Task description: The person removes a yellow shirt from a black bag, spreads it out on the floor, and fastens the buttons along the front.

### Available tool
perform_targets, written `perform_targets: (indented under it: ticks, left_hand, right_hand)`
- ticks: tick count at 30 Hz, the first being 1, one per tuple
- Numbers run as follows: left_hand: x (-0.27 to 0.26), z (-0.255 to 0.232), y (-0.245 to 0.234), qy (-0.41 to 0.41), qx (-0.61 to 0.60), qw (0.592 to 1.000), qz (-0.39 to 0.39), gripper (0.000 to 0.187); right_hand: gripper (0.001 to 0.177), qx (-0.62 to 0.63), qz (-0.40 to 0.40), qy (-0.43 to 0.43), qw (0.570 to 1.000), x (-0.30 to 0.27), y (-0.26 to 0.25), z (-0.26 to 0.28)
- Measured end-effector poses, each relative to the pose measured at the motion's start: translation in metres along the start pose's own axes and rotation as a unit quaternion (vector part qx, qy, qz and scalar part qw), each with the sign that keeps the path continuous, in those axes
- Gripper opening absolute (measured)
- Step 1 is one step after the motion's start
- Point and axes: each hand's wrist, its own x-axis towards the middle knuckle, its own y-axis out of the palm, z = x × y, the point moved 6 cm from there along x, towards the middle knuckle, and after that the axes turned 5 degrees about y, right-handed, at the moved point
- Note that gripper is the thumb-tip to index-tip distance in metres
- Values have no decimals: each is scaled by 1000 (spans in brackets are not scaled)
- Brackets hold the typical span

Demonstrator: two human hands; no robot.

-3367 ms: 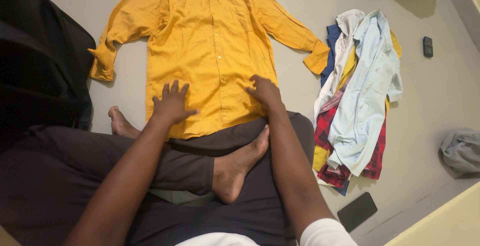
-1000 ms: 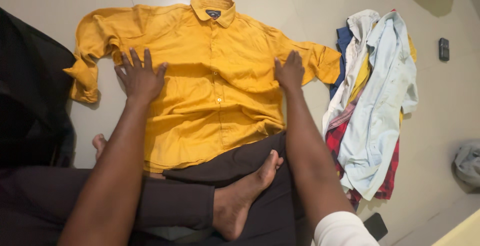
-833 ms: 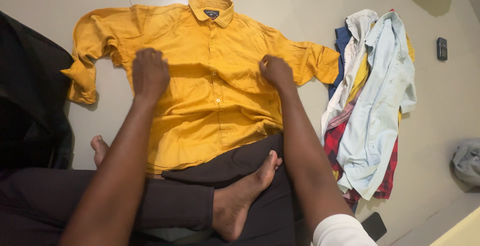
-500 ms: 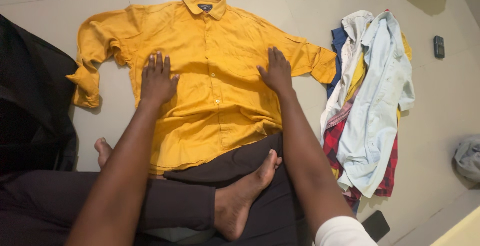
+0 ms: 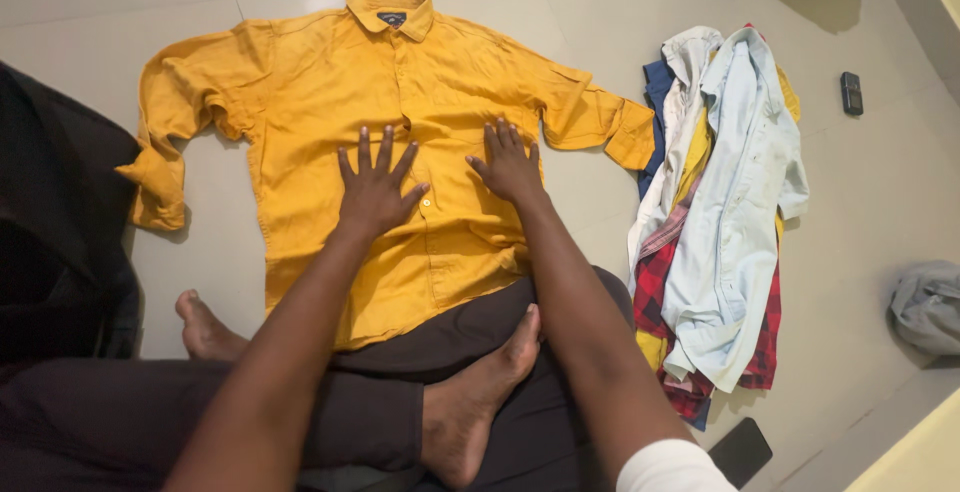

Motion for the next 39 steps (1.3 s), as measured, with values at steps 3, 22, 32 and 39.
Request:
perform_targets:
  ticks: [3,22,32,39]
  left_hand:
    - [15,14,14,-23,-4,1000,19,80]
    - [19,41,32,-69,-31,993,96,66]
    - [51,0,25,-30,-12,999,-21,78]
    - [126,40,48,-76,-14,996,45,84]
  right_hand:
    - [75,23,13,-6,1000,-12,-14,1]
    - [50,28,205,-120,971,-167,-20,62]
    - [50,-9,267,-127,955,-153,-2,78]
    - [46,30,200,-93,975,-143,-14,78]
